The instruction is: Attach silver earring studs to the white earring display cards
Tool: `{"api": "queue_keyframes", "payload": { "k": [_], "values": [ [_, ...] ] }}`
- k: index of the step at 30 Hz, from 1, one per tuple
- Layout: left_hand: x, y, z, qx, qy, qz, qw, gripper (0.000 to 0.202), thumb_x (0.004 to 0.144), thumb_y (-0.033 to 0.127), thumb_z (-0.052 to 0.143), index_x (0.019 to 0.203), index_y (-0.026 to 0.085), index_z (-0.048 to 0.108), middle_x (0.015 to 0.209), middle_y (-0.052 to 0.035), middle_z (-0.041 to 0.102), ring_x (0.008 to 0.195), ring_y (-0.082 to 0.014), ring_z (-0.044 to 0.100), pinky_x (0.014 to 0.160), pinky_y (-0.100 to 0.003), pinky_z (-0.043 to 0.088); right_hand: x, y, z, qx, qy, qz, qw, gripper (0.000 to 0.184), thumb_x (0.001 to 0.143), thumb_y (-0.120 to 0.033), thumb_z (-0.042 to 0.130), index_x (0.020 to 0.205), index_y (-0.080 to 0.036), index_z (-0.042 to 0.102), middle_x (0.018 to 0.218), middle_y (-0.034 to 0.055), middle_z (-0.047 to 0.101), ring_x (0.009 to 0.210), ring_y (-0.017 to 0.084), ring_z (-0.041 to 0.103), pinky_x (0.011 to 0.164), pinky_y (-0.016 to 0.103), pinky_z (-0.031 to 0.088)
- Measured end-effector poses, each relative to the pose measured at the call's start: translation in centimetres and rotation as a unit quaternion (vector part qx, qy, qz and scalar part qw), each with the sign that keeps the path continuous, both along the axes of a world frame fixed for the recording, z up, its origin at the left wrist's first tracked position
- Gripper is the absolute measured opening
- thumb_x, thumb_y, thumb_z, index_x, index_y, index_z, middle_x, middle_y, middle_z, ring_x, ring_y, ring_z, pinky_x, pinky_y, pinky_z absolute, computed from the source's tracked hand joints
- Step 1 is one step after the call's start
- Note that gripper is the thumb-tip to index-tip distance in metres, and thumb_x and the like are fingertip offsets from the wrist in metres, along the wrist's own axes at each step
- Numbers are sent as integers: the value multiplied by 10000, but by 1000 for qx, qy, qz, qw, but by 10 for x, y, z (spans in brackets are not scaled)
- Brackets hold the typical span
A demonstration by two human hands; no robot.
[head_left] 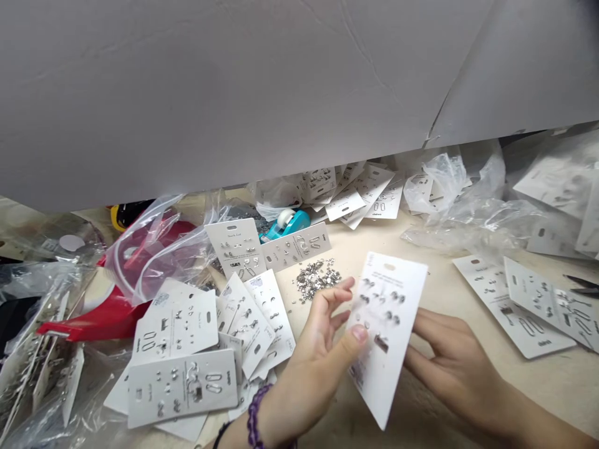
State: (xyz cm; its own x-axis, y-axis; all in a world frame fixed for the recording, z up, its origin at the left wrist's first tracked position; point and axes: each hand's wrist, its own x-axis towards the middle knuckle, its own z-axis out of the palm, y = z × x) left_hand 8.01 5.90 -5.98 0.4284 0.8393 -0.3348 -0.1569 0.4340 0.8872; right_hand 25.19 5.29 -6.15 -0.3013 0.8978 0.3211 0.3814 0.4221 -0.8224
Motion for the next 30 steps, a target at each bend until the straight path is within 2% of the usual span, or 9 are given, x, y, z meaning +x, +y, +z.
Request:
{"api": "queue_keyframes", "payload": {
  "k": [2, 6, 9, 13, 16, 19, 22, 25, 30],
  "values": [
    [-7, -2, 7, 56, 95, 5, 994, 373, 788, 399, 513, 1118, 270, 394, 1377, -71, 257, 1189, -236, 346, 954, -399, 316, 2, 3, 1, 20, -29, -46, 998, 90, 813, -125, 516, 768, -191, 559, 658, -12, 587, 595, 113, 570, 549, 190, 459],
    [-18, -5, 17, 89, 191, -106, 972, 471, 715, 509, 545, 1097, 243, 472, 1112, -85, 514, 932, -216, 497, 814, -385, 410, 2, 8, -1, 88, -122, -31, 988, 102, 817, -123, 485, 752, -165, 551, 628, -2, 557, 556, 113, 523, 513, 225, 410],
    [-18, 0, 12, 129, 262, -187, 938, 491, 696, 449, 596, 1102, 215, 450, 934, -60, 568, 765, -184, 536, 704, -352, 452, -1, 9, -3, 113, -180, 9, 977, 116, 826, -122, 462, 786, -155, 566, 652, 11, 567, 578, 128, 521, 522, 251, 402],
    [-13, 9, -10, 192, 244, -121, 943, 305, 855, 298, 369, 1131, 189, 435, 957, -91, 578, 816, -187, 562, 731, -372, 474, 2, 11, 0, 153, -169, -15, 974, 133, 825, -136, 501, 929, -144, 583, 715, 31, 602, 623, 136, 546, 552, 260, 429],
    [-11, 12, -21, 105, 140, -7, 985, 310, 862, 305, 371, 1143, 172, 376, 1096, -126, 535, 869, -175, 581, 710, -328, 511, 13, 20, 2, 175, -129, -53, 975, 122, 821, -120, 516, 909, -157, 592, 705, 27, 609, 621, 123, 550, 554, 245, 442],
    [-16, 14, -21, 54, 75, 67, 993, 368, 853, 283, 411, 1185, 189, 283, 1193, -127, 474, 818, -132, 592, 689, -286, 526, 20, 30, -2, 99, -196, -2, 976, 132, 846, -155, 484, 856, -172, 614, 716, 23, 613, 605, 117, 550, 507, 229, 425],
    [-22, 15, -18, 50, 47, 57, 996, 395, 846, 280, 438, 1188, 194, 261, 1131, -113, 511, 759, -119, 603, 663, -268, 534, 16, 36, -8, 24, -309, 86, 947, 152, 841, -160, 481, 867, -186, 629, 767, 23, 606, 672, 137, 558, 525, 237, 419],
    [-25, 15, -18, 58, 33, 32, 997, 402, 850, 291, 436, 1195, 203, 250, 1041, -95, 553, 711, -117, 614, 649, -266, 539, 6, 35, -13, 22, -371, 146, 917, 128, 799, -142, 539, 856, -211, 630, 787, 17, 581, 722, 157, 542, 525, 241, 398],
    [-23, 13, -21, 64, 36, 37, 997, 371, 862, 286, 419, 1191, 218, 263, 1008, -77, 556, 710, -112, 618, 659, -263, 539, 0, 27, -20, 67, -412, 137, 899, 107, 799, -136, 542, 750, -187, 622, 741, 30, 552, 692, 173, 502, 497, 253, 356]
  ]
}}
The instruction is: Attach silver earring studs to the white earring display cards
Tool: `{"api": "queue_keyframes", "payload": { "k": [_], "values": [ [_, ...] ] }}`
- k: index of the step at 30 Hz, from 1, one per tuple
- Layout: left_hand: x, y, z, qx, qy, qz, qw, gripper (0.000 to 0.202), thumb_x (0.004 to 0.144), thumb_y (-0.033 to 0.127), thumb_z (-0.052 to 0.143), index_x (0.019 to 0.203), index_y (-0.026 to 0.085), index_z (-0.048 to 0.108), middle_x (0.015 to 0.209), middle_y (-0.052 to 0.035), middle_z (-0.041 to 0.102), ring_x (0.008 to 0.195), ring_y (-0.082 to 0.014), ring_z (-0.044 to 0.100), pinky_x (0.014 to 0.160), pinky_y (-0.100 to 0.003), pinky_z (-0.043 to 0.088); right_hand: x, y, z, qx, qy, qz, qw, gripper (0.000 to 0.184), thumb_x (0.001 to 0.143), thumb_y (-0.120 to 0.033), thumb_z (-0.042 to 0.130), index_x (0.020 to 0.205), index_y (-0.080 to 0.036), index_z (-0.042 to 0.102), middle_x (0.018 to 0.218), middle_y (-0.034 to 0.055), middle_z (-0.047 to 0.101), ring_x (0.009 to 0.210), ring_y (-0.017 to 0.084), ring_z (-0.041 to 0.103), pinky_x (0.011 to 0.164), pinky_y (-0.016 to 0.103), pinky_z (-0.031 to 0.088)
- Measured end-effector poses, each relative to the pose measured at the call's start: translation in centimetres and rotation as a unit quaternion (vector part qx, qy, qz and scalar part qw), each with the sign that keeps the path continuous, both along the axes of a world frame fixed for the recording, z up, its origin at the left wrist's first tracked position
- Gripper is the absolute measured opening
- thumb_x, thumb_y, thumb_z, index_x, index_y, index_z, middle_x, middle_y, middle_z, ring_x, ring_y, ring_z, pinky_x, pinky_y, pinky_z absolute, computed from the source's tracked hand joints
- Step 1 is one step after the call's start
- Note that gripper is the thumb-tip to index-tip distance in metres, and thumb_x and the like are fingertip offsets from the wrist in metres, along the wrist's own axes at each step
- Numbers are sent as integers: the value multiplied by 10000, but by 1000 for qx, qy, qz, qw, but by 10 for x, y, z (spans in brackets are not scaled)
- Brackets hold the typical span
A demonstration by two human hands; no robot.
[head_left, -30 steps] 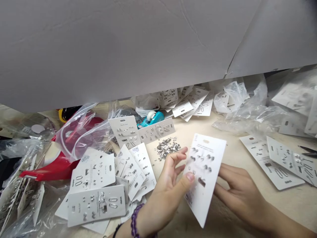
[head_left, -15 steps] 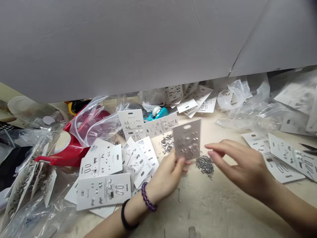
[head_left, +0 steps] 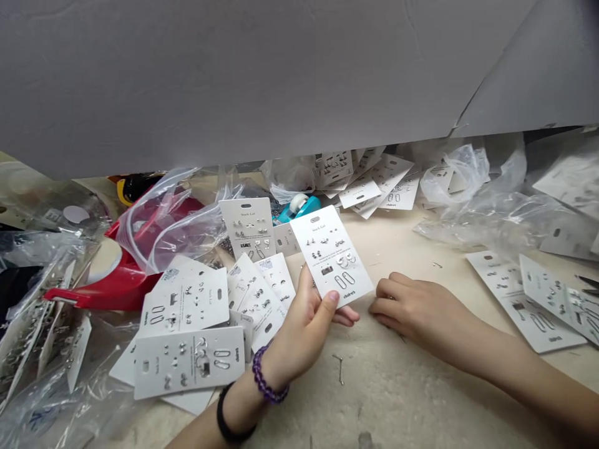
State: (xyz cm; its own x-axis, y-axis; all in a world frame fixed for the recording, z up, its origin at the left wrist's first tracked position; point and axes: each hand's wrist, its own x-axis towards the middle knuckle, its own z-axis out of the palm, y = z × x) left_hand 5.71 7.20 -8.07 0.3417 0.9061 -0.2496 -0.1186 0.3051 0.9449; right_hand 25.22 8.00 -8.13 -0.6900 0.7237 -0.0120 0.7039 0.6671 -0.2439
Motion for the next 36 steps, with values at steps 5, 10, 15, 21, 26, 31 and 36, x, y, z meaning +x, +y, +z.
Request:
{"api": "queue_keyframes", "payload": {
  "k": [5, 10, 15, 21, 26, 31, 36],
  "values": [
    [1, -3, -2, -9, 9, 1, 1000, 374, 865, 283, 413, 1199, 212, 260, 1024, -81, 550, 719, -109, 611, 686, -276, 537, 9, 2, -1, -94, 141, -42, 985, 145, 859, -171, 457, 793, -181, 585, 818, 43, 569, 760, 169, 508, 598, 284, 416],
    [0, -5, -2, 17, 24, -5, 1000, 368, 867, 295, 407, 1198, 214, 270, 1028, -85, 556, 735, -116, 609, 692, -276, 536, 17, 7, 1, -342, 386, -200, 833, 137, 865, -316, 498, 838, -195, 554, 984, 38, 606, 839, 133, 565, 699, 248, 463],
    [1, -6, -2, 15, 41, -13, 999, 369, 872, 303, 392, 1207, 203, 274, 1012, -90, 564, 732, -120, 614, 686, -275, 537, 14, 4, 1, -398, 514, -230, 725, 152, 823, -334, 567, 819, -183, 550, 777, 21, 631, 744, 108, 566, 686, 213, 452],
    [5, -7, -7, 38, 66, -26, 997, 441, 864, 313, 404, 1262, 241, 228, 1048, -97, 558, 595, -99, 609, 587, -267, 538, 6, -5, 2, -389, 540, -268, 696, 208, 733, -306, 668, 780, -183, 506, 585, -41, 504, 503, 58, 451, 460, 157, 390],
    [7, -10, -11, 41, 82, -39, 995, 459, 865, 328, 391, 1275, 229, 212, 889, -66, 594, 648, -152, 624, 597, -312, 545, -6, -15, 5, -326, 480, -269, 768, 148, 749, -308, 637, 769, -168, 594, 686, 5, 573, 526, 76, 492, 463, 185, 424],
    [7, -15, -9, 132, 152, -77, 976, 441, 886, 276, 331, 1305, 202, 215, 1038, -102, 575, 780, -154, 581, 728, -322, 500, -17, -22, 1, -381, 467, -232, 763, 161, 825, -303, 539, 914, -185, 602, 837, 40, 638, 699, 123, 589, 572, 228, 494],
    [8, -18, -10, 182, 219, -87, 954, 478, 891, 242, 298, 1341, 165, 155, 1050, -110, 564, 887, -170, 558, 853, -350, 438, -24, -26, -1, -432, 529, -240, 690, 133, 823, -286, 553, 879, -170, 517, 767, 29, 624, 639, 100, 582, 494, 187, 474]
  ]
}}
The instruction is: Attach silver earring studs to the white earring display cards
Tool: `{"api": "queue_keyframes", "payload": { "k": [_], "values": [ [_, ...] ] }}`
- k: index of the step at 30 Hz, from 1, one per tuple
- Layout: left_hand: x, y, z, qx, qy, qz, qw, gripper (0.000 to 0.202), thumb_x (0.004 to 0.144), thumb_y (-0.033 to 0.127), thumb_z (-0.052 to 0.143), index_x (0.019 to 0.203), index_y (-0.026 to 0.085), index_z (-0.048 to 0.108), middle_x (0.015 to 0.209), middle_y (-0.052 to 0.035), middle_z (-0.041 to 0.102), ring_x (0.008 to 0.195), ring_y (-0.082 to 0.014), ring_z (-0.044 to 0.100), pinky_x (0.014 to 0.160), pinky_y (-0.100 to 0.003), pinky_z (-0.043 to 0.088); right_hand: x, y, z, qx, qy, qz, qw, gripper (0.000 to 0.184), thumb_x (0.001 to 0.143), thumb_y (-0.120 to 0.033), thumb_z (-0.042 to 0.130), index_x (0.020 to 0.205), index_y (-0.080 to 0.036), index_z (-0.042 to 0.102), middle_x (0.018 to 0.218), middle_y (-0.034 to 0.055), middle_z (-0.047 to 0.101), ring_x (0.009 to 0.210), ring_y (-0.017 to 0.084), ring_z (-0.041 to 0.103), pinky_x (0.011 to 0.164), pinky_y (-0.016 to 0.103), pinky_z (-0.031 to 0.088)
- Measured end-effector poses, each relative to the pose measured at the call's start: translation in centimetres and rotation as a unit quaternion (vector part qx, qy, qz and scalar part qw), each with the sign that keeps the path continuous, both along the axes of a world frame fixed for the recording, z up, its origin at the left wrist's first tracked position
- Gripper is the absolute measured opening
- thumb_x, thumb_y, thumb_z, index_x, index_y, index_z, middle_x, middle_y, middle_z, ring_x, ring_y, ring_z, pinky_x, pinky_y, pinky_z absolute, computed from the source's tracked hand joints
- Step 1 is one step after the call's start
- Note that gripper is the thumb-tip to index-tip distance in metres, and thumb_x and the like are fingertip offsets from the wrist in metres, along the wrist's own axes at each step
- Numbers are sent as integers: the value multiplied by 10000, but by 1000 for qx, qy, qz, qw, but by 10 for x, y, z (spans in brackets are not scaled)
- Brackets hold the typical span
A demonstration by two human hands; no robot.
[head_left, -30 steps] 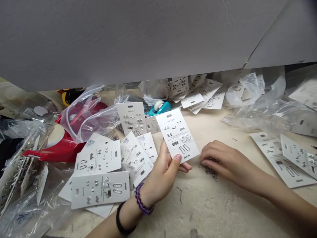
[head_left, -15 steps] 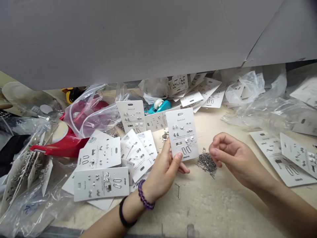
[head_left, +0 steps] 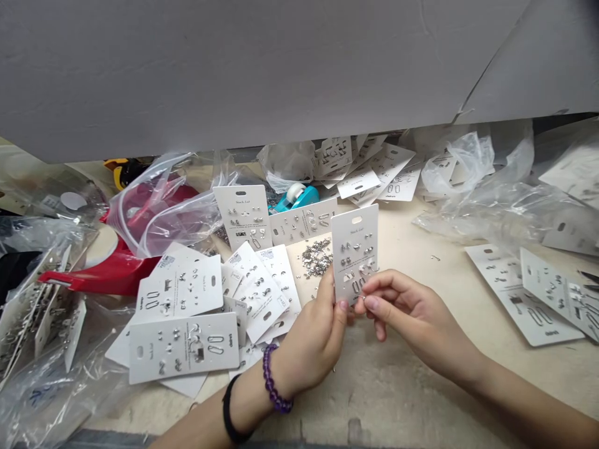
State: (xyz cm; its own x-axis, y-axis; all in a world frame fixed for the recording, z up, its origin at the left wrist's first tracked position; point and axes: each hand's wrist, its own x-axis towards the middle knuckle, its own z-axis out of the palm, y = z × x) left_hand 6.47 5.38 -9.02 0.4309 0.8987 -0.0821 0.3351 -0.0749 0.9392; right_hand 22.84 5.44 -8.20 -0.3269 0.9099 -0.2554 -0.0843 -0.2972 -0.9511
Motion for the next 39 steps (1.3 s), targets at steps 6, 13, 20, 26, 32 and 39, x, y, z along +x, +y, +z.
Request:
{"api": "queue_keyframes", "payload": {
  "k": [6, 13, 20, 26, 32, 39],
  "values": [
    [1, -2, -3, 18, 23, -12, 1000, 507, 883, 235, 304, 1350, 133, 134, 1064, -132, 562, 881, -181, 563, 837, -363, 451, -7, -1, -3, -5, 22, -30, 999, 185, 834, -267, 551, 780, -183, 396, 787, 28, 627, 699, 107, 599, 503, 171, 464],
    [0, -1, -4, 41, 42, -37, 998, 541, 874, 187, 294, 1374, 154, 91, 1128, -135, 552, 930, -190, 560, 825, -359, 462, -9, 0, -2, 12, -11, -16, 1000, 203, 831, -263, 531, 755, -191, 357, 748, 7, 596, 611, 89, 555, 503, 189, 442],
    [0, -4, 2, 64, 15, -64, 996, 470, 868, 216, 341, 1326, 186, 241, 1083, -102, 575, 932, -198, 560, 819, -354, 455, -6, -4, -5, 106, -191, -37, 975, 172, 790, -270, 579, 788, -200, 422, 567, -52, 542, 496, 82, 491, 472, 194, 383],
    [0, -3, 3, -61, -113, 0, 992, 338, 876, 287, 381, 1208, 228, 392, 861, -31, 609, 747, -137, 573, 663, -263, 476, -2, -6, 4, 110, -116, 24, 987, 117, 863, -285, 491, 939, -219, 433, 624, -27, 621, 516, 94, 548, 488, 198, 443],
    [2, 0, -1, -152, -189, 48, 969, 343, 867, 333, 386, 1184, 201, 401, 1059, -101, 565, 851, -176, 573, 607, -262, 512, 7, -12, 12, 204, -75, -46, 975, 86, 886, -186, 452, 953, -232, 479, 644, -15, 620, 517, 86, 552, 436, 173, 440],
    [-6, 11, 7, -180, -333, 117, 918, 260, 863, 281, 416, 1119, 236, 425, 1019, -40, 565, 700, -113, 595, 562, -243, 536, 18, 7, 2, 299, -205, -130, 923, 120, 871, -161, 468, 942, -237, 526, 733, 16, 600, 617, 124, 552, 476, 237, 438]
  ]
}}
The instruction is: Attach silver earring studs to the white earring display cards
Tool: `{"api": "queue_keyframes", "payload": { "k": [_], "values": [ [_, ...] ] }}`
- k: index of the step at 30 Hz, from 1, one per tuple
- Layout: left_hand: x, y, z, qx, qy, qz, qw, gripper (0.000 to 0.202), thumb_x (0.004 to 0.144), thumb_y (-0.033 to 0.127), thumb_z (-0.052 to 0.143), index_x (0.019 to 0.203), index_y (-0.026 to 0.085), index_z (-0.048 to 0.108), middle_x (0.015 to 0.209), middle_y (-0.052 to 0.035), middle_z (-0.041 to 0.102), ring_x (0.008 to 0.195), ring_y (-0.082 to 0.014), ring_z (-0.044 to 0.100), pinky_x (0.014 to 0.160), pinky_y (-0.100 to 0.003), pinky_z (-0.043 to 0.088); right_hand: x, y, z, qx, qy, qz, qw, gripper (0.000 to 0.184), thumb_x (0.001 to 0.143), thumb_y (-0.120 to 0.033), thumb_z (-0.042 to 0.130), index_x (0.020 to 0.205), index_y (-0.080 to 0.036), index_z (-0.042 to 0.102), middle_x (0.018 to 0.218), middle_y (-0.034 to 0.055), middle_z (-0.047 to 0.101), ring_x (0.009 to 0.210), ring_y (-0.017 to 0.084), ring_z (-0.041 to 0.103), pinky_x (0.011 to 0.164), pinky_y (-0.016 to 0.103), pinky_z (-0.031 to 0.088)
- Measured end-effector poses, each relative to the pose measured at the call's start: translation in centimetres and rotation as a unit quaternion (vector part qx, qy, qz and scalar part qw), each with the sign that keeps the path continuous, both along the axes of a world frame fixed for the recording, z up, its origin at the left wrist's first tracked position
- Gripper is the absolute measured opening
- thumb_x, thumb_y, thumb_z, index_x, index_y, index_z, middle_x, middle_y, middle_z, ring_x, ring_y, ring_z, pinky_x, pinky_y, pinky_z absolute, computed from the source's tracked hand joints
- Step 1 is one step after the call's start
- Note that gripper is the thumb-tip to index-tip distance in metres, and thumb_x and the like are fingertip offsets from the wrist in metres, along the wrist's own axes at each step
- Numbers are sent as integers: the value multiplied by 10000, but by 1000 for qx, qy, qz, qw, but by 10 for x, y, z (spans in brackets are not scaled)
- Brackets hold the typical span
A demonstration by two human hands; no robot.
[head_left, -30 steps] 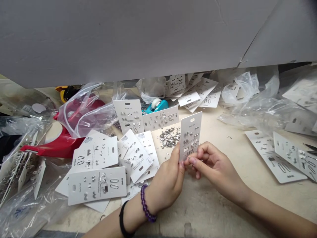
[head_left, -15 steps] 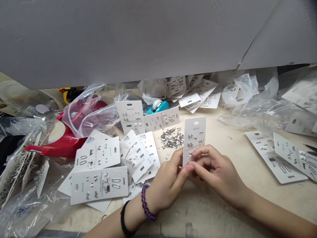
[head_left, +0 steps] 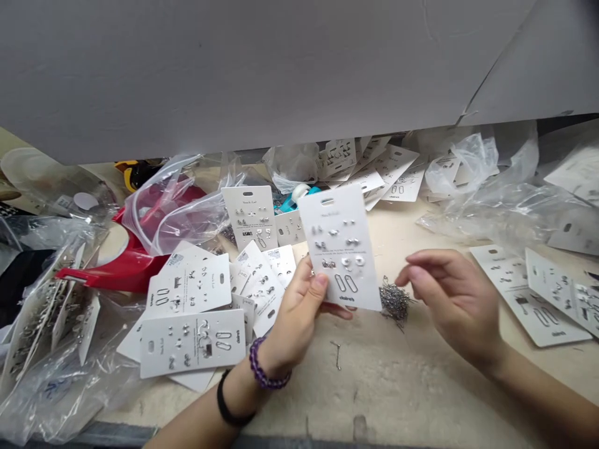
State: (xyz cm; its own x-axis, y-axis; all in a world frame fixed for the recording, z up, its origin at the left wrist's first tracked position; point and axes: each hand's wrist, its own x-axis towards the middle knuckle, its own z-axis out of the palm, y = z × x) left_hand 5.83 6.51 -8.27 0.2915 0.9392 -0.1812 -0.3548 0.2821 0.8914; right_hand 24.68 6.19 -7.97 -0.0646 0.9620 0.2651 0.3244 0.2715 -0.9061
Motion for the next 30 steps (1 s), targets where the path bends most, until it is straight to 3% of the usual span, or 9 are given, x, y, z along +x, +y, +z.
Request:
{"api": "queue_keyframes", "payload": {
  "k": [4, 8, 11, 17, 25, 30],
  "values": [
    [-6, 3, 9, -43, -184, 13, 982, 235, 825, 244, 498, 1059, 262, 483, 720, 44, 532, 554, -56, 541, 506, -172, 481, -5, 9, -13, 81, -241, 68, 965, 100, 841, -166, 506, 867, -175, 602, 830, 57, 597, 757, 178, 512, 612, 306, 436],
    [-11, 2, 14, -111, -318, -27, 941, 298, 741, 226, 612, 1022, 288, 535, 601, 76, 440, 471, -29, 472, 470, -148, 412, -13, 10, -20, 145, -326, 69, 932, 132, 836, -150, 494, 830, -129, 624, 807, 78, 587, 791, 201, 465, 667, 327, 418],
    [-13, 3, 13, -129, -335, -45, 932, 300, 727, 258, 624, 1017, 297, 556, 574, 74, 394, 428, -24, 408, 447, -157, 368, -18, 12, -20, 151, -351, 72, 921, 148, 843, -150, 487, 812, -122, 628, 787, 80, 580, 785, 201, 456, 669, 320, 407],
    [-13, 6, 7, -137, -309, -42, 940, 279, 749, 263, 594, 1021, 320, 567, 546, 77, 290, 373, -4, 253, 428, -158, 279, -24, 21, -25, 167, -421, 102, 885, 134, 846, -137, 489, 828, -152, 621, 794, 61, 570, 779, 195, 444, 665, 304, 378],
    [-11, 5, 2, -172, -363, -55, 914, 220, 736, 200, 585, 937, 289, 592, 498, 79, 321, 361, -28, 347, 436, -183, 265, -23, 36, -21, 200, -478, 165, 839, 71, 807, -128, 543, 773, -166, 592, 772, 42, 549, 713, 184, 439, 579, 286, 347],
    [-10, 5, 2, -168, -362, -53, 915, 215, 727, 209, 588, 929, 280, 593, 496, 81, 302, 349, -22, 325, 432, -188, 253, -27, 48, -17, 207, -502, 225, 809, 109, 775, -83, 550, 700, -161, 549, 744, 40, 546, 689, 186, 437, 561, 296, 341]
  ]
}}
